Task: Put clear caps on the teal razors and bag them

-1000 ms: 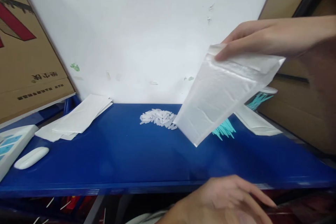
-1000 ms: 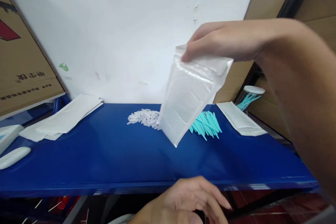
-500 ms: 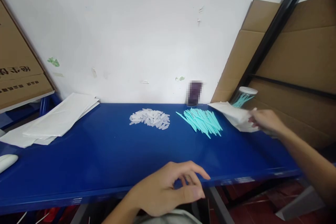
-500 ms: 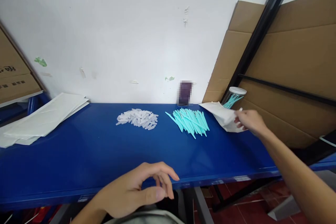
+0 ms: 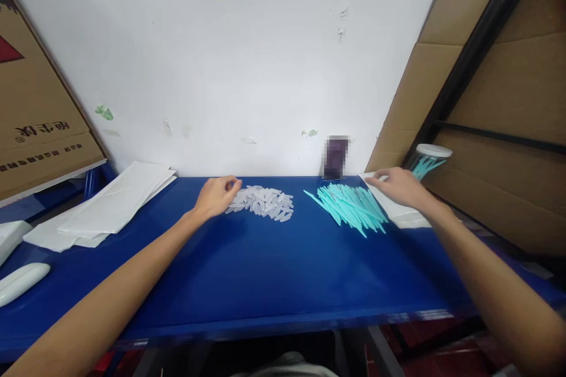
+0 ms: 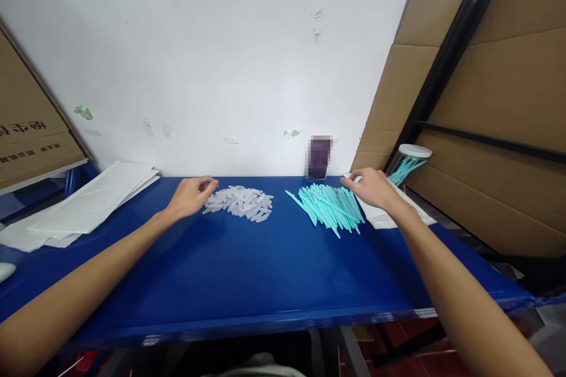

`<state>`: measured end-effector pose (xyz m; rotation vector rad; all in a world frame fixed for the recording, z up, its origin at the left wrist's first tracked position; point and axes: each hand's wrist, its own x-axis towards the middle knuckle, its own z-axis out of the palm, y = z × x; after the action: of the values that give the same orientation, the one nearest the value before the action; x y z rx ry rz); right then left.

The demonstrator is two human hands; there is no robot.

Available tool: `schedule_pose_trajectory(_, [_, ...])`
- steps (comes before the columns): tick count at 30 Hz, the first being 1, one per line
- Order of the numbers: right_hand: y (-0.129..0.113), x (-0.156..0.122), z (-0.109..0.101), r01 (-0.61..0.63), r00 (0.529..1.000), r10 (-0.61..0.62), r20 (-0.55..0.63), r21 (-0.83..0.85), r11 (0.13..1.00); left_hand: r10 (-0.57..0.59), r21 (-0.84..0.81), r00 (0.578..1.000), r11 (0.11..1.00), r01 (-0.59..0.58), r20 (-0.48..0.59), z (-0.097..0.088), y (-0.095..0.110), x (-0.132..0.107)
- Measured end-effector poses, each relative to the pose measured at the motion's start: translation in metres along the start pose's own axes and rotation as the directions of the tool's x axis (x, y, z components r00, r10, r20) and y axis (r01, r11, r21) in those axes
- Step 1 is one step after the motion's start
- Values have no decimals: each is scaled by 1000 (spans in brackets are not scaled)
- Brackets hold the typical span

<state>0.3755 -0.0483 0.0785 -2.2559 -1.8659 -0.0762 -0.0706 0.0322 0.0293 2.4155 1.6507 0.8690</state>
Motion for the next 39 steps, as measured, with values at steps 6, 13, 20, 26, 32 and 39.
schedule_pose_trajectory(6, [-36, 15, 23, 95, 958, -57, 280, -126, 987, -89, 83, 983, 991, 103, -163, 1, -64, -9])
schedule_pose_trajectory(13, [-36, 14, 36, 20, 910, 94, 403, -269, 963, -102, 49, 971, 992, 116, -217, -3, -75, -5])
schedule_pose_trajectory(20, [-32, 20, 50, 33, 886, 87, 456, -249, 968, -101, 38, 980, 993, 109, -171, 0, -72, -8])
schedule_pose_trajectory(26, [-29, 25, 58, 78, 887, 29, 461, -212, 974, -112, 19, 985, 993, 115, -132, 6, -75, -7])
schedule_pose_trajectory(32, [-30, 24, 52, 124, 911, -28, 412, -208, 970, -112, 3, 981, 993, 114, -157, 7, -75, -7])
schedule_pose_trajectory(39, [-74, -6, 22, 339, 894, -276, 353, -129, 932, -117, -12, 974, 993, 117, -193, 5, -76, -8])
